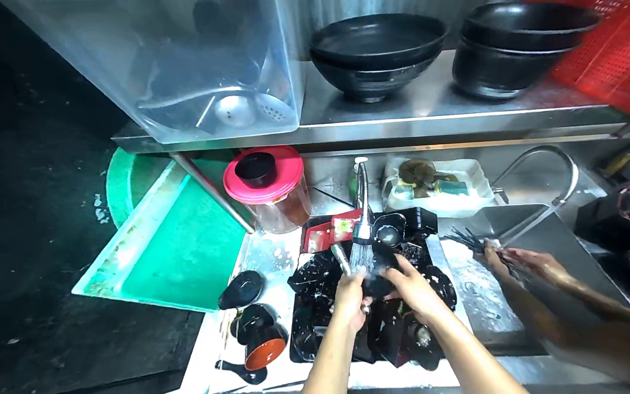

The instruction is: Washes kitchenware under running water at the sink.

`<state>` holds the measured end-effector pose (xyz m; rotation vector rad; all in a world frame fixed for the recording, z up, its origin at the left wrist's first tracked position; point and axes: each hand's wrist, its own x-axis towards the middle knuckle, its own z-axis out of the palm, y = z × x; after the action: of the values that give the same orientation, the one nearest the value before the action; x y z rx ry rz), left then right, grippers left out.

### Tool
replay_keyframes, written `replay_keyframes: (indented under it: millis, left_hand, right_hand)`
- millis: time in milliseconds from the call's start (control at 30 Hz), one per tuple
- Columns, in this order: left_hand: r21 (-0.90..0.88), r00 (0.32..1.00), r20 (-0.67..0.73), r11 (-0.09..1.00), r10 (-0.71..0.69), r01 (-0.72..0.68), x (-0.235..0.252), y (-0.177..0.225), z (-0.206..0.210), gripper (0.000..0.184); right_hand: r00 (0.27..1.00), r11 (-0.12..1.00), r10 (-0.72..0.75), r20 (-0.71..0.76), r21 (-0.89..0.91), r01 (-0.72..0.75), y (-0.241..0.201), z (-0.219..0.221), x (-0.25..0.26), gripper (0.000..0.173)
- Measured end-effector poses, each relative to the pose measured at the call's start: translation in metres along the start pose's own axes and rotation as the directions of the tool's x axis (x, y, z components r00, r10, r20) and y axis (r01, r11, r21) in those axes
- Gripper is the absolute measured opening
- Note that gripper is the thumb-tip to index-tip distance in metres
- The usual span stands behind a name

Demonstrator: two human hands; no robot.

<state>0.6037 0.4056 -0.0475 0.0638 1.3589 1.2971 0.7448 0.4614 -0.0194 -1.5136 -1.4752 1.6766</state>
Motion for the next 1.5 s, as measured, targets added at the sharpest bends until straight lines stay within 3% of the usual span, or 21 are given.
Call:
replay_keyframes:
  millis: [67,133,300,433,500,567,667,767,800,900,1033,1133,1200,1267,1333,1400,1433,1500]
  left_hand:
    - [0.075,0.997,-0.042,0.995,-0.066,0.069,0.0,0.001,0.001,0.057]
    - [0.069,0.987,-0.114,0.99,-0.114,0.122,-0.001,-0.003,0.002,0.069]
    - [-0.15,0.998,-0.046,0.988,-0.045,0.037,0.004,-0.013,0.007,0.041]
    - [-0.25,0.998,-0.002,0.967,-0.056,0.054,-0.011,-0.014,0.005,0.035]
    - [-0.24,0.993,0.099,0.966,-0.069,0.091,-0.022,-0.016,-0.002,0.026]
    - [-0.23,0.956,0.284,0.964,-0.066,0.135,-0.026,-0.016,-0.015,0.026]
    - [-0.177,0.888,0.454,0.968,-0.08,0.177,-0.019,-0.015,-0.03,0.04]
    - [-0.109,0.886,0.458,0.984,-0.077,0.141,-0.007,-0.008,-0.032,0.086]
    - [-0.122,0.886,0.457,0.981,-0.079,0.151,-0.002,-0.006,-0.031,0.087]
    - [-0.155,0.938,0.325,0.972,-0.118,0.176,0.006,0.006,-0.02,0.031]
    - [-0.001,0.996,0.077,0.999,-0.048,0.048,0.015,0.028,-0.004,0.057]
    - [0.264,0.994,-0.053,0.961,0.1,-0.083,0.016,0.039,-0.007,0.05]
    - [0.448,0.979,-0.064,0.882,0.194,-0.145,0.01,0.042,-0.016,0.037]
    - [0.56,0.979,-0.01,0.812,0.203,-0.163,0.005,0.041,-0.031,0.045]
    - [0.537,0.982,0.036,0.825,0.185,-0.175,0.003,0.036,-0.045,0.058]
    - [0.495,0.981,0.031,0.85,0.192,-0.182,0.001,0.036,-0.053,0.053]
    - [0.529,0.983,0.037,0.831,0.179,-0.171,0.001,0.038,-0.056,0.051]
    - [0.632,0.988,0.098,0.76,0.118,-0.154,0.0,0.041,-0.058,0.047]
  right_hand:
    - [0.999,0.998,0.0,-0.04,0.056,0.002,0.0,0.001,-0.001,0.051]
    - [0.99,0.994,-0.085,-0.111,-0.077,0.077,-0.004,0.001,-0.002,0.047]
    - [0.91,0.872,-0.349,-0.223,-0.432,0.229,-0.022,0.012,-0.022,0.066]
    - [0.72,0.702,-0.628,-0.296,-0.615,0.359,-0.013,0.021,-0.035,0.073]
    - [0.639,0.64,-0.713,-0.288,-0.64,0.426,-0.005,0.021,-0.037,0.074]
    - [0.61,0.635,-0.732,-0.305,-0.629,0.448,0.003,0.017,-0.038,0.072]
    - [0.64,0.695,-0.675,-0.368,-0.608,0.384,0.014,0.009,-0.036,0.072]
    - [0.71,0.781,-0.577,-0.403,-0.528,0.335,0.026,-0.002,-0.033,0.07]
    - [0.74,0.811,-0.537,-0.406,-0.491,0.319,0.029,-0.005,-0.032,0.07]
    - [0.802,0.874,-0.438,-0.405,-0.399,0.276,0.034,-0.011,-0.032,0.069]
    - [0.939,0.994,-0.105,-0.326,-0.034,0.1,0.025,-0.003,-0.035,0.056]
    - [0.976,0.955,0.137,-0.169,0.284,-0.085,0.025,0.015,-0.028,0.041]
    - [0.977,0.921,0.202,-0.076,0.354,-0.163,0.025,0.027,-0.019,0.041]
    - [0.973,0.925,0.229,-0.001,0.31,-0.218,0.023,0.036,-0.009,0.044]
    - [0.967,0.946,0.241,0.086,0.203,-0.254,0.019,0.039,0.003,0.043]
    - [0.954,0.968,0.235,0.184,-0.134,-0.213,0.011,0.036,0.018,0.04]
    - [0.945,0.91,0.235,0.229,-0.395,-0.13,0.003,0.033,0.028,0.041]
    - [0.919,0.638,0.193,0.343,-0.756,0.148,-0.017,0.033,0.044,0.045]
